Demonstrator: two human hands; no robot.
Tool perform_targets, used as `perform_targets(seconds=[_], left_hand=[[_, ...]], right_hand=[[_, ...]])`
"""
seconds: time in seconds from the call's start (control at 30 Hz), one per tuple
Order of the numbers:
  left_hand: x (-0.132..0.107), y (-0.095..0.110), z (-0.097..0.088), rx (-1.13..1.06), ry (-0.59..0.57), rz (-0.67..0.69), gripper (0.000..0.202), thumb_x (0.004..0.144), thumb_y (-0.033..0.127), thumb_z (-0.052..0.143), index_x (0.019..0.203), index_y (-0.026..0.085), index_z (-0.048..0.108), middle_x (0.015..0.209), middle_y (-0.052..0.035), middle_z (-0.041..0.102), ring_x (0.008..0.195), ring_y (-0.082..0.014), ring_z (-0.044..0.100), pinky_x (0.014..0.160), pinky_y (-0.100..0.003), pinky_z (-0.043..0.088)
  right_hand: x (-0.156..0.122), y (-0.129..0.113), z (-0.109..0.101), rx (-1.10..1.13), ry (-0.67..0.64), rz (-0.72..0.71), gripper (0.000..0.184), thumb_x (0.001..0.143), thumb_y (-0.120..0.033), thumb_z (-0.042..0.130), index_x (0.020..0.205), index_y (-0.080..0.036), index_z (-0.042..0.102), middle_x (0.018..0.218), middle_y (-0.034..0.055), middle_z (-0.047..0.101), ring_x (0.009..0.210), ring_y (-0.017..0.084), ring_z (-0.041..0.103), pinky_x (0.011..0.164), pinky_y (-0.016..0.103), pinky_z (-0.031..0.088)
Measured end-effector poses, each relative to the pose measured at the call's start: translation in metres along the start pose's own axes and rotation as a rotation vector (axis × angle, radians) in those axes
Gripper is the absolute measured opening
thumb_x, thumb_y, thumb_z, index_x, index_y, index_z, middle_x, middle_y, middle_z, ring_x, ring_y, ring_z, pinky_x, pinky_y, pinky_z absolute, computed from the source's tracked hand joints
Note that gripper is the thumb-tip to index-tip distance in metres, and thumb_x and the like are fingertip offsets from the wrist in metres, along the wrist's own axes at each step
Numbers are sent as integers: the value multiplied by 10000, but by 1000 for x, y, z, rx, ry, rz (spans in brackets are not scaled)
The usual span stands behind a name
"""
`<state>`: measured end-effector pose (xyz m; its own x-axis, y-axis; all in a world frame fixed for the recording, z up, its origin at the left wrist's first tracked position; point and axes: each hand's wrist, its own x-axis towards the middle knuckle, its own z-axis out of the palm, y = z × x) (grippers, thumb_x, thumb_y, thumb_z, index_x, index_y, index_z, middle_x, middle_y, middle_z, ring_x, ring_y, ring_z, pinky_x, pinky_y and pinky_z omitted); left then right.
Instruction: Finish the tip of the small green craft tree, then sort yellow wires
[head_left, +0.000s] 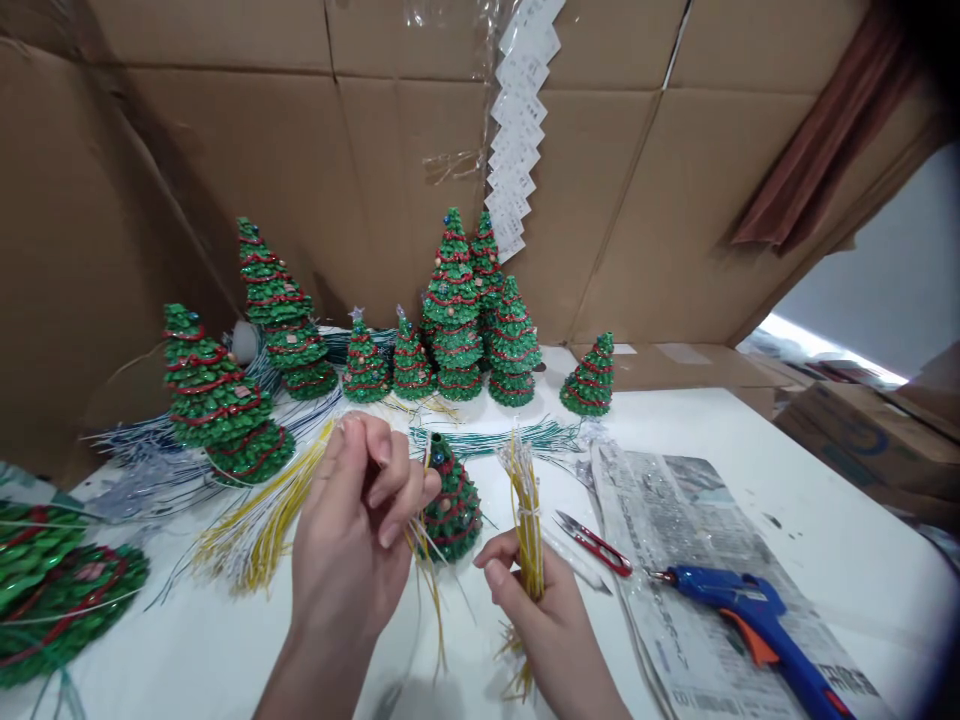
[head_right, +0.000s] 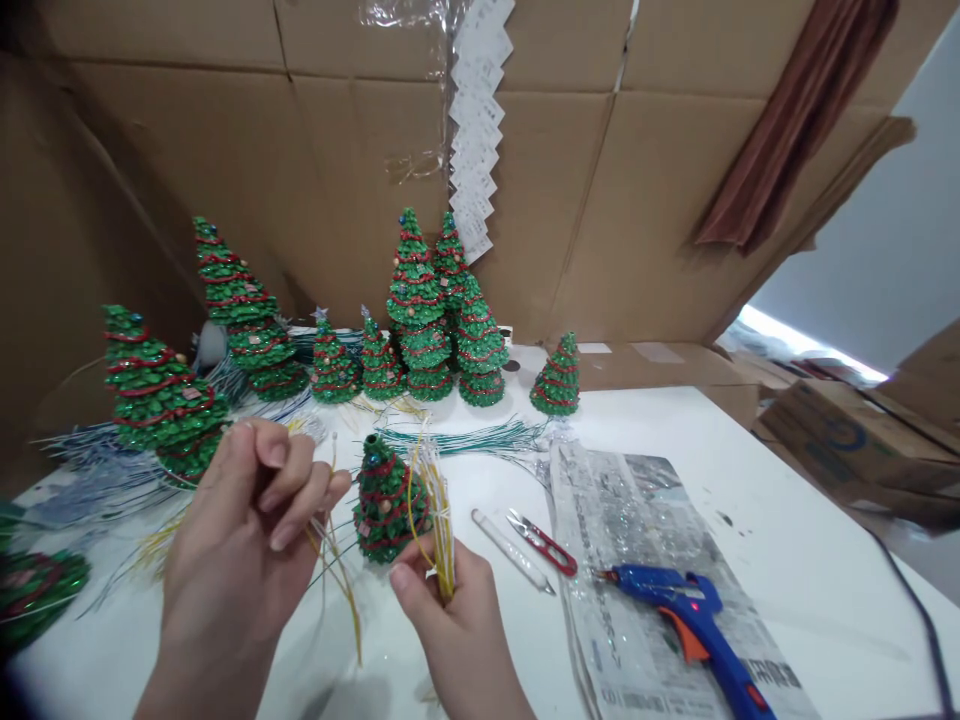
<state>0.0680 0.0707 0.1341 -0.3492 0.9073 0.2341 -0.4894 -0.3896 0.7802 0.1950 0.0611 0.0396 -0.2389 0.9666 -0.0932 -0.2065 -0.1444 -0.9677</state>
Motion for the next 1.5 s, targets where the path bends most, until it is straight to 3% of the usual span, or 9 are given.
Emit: perform_targets(seconds=[0.3, 0.5, 0.7, 0.8, 0.9, 1.07, 1.2, 1.33, 1.5], left_hand=[[-4, -10, 1, -246, -154, -154, 349, 998, 343, 392, 689, 187, 435, 531, 98, 164, 395, -38, 89, 493, -147, 377], [-12, -23, -3, -57, -166, -78, 306, 952, 381, 507, 713, 190, 509, 548, 81, 333, 425, -33, 330, 690, -202, 480], [-12, -31, -11, 293, -22, 130, 323, 782, 372, 750, 1071, 295, 627, 1189, 3, 576, 1130, -140, 548, 919, -201, 482], [-14, -32, -13, 330, -179, -196, 424, 754, 483, 747, 1095, 263, 627, 985, -14, 646, 801, -111, 624, 594, -149, 488], [-14, -31, -12, 325, -280, -480, 464, 793, 623, 631, 714, 169, 588, 614, 21, 533, 437, -61, 439, 343, -151, 279], [-3, -26, -10, 129, -45, -235, 489, 784, 534, 696, 591, 168, 435, 555, 48, 491, 493, -55, 441, 495, -149, 398], [5, -18, -16, 189, -119, -191, 426, 805, 536, 675, 650, 167, 529, 505, 87, 331, 432, -26, 220, 440, -144, 253], [8, -10, -22, 463, -203, -171, 335, 790, 531, 695, 939, 231, 694, 702, 43, 490, 524, -40, 391, 483, -157, 303], [11, -11, -27, 712, -254, -1, 320, 851, 489, 641, 766, 209, 770, 819, -20, 574, 727, -101, 530, 607, -191, 402]], right_hand=[[0, 17, 15, 3, -74, -107, 409, 689, -520, 761, 908, -179, 705, 694, -1, 603, 473, 56, 312, 459, 224, 284], [4, 18, 16, -65, -81, -210, 393, 854, -507, 601, 663, -181, 706, 633, 42, 654, 657, 152, 610, 647, 250, 489], [2, 15, 12, -101, -42, -257, 360, 860, -513, 589, 808, -195, 749, 575, 22, 654, 561, 144, 599, 571, 238, 489], [1, 16, 15, -129, -16, -271, 388, 859, -511, 592, 701, -181, 720, 548, 14, 626, 522, 126, 554, 525, 224, 453], [2, 17, 16, -161, 2, -300, 430, 845, -506, 610, 583, -167, 647, 542, 17, 607, 500, 118, 532, 485, 217, 425], [4, 15, 3, -301, 111, -444, 243, 877, -410, 589, 881, -197, 706, 784, 34, 694, 683, 148, 628, 618, 228, 496], [6, 13, -12, -604, 130, -581, 197, 915, -341, 542, 861, -200, 670, 616, -24, 613, 524, 110, 550, 490, 188, 414], [4, 14, -17, -699, 59, -578, 211, 934, -327, 515, 802, -200, 619, 629, -23, 621, 527, 105, 558, 497, 183, 401], [1, 11, -15, -655, 7, -469, 262, 914, -398, 532, 771, -192, 609, 586, -29, 565, 501, 98, 485, 477, 199, 338]])
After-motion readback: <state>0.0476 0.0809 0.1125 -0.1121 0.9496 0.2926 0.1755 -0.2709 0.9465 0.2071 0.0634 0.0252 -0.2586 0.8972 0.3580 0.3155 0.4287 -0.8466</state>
